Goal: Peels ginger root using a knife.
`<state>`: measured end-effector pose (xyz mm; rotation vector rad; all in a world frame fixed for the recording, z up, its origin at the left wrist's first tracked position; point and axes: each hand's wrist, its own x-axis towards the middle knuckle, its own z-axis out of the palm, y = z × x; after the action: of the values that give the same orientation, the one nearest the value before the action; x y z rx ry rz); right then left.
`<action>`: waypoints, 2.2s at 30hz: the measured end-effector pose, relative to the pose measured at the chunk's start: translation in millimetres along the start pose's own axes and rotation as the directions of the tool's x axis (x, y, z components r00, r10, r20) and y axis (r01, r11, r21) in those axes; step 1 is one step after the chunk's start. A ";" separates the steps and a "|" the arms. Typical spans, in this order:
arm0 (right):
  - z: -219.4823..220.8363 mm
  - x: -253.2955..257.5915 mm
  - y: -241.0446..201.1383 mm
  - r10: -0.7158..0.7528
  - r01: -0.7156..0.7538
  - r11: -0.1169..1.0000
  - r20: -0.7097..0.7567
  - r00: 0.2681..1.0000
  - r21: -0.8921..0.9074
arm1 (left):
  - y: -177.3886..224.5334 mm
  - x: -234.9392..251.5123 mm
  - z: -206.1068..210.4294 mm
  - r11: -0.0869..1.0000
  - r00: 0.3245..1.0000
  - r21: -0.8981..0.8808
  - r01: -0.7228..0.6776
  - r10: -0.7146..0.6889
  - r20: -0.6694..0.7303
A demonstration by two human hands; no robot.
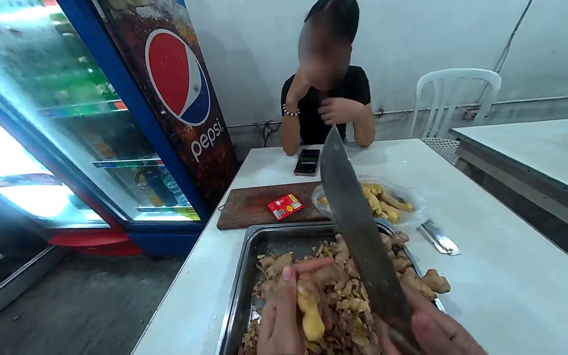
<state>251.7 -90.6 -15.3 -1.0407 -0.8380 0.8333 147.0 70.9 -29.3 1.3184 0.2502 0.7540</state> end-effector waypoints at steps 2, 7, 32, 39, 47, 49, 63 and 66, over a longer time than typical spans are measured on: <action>-6.6 -3.7 -4.4 0.091 -0.091 0.996 -0.010 0.996 0.007 | -3.5 -0.3 -8.3 0.996 0.996 -0.035 0.077 -0.078 -0.036; -24.2 -4.7 -10.5 0.222 -0.223 0.974 -0.024 0.975 -0.045 | -1.1 -1.4 -13.1 0.902 0.914 -0.317 0.295 -0.363 -0.182; 8.3 10.8 -0.9 0.011 -0.081 0.540 -0.089 0.996 -0.838 | -9.1 -2.7 7.1 0.892 0.968 -0.378 0.248 -0.242 0.063; 9.9 10.6 -5.4 0.026 -0.097 0.528 -0.099 0.995 -0.844 | -4.1 -9.7 9.8 0.917 0.972 -0.333 0.221 -0.234 0.001; 6.8 17.3 -8.9 0.035 -0.083 0.626 -0.078 0.996 -0.775 | -4.1 -4.3 -0.2 0.919 0.989 -0.368 0.142 -0.148 0.014; 3.2 18.3 -7.4 0.027 -0.066 0.657 -0.063 0.998 -0.751 | 15.4 0.0 6.3 0.942 0.978 -0.270 0.200 -0.210 -0.007; -5.3 17.4 1.8 0.007 -0.017 0.784 -0.020 1.000 -0.620 | 93.1 32.0 61.8 0.818 0.785 -0.148 0.556 -0.575 -0.229; -2.1 21.3 2.0 -0.081 0.076 0.755 0.022 0.996 -0.651 | 100.1 33.2 67.3 0.823 0.813 -0.028 0.567 -0.564 -0.140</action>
<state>262.5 -72.0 -13.9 -1.6080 -1.2025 0.4535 174.4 44.9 89.9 1.1163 0.7333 0.3311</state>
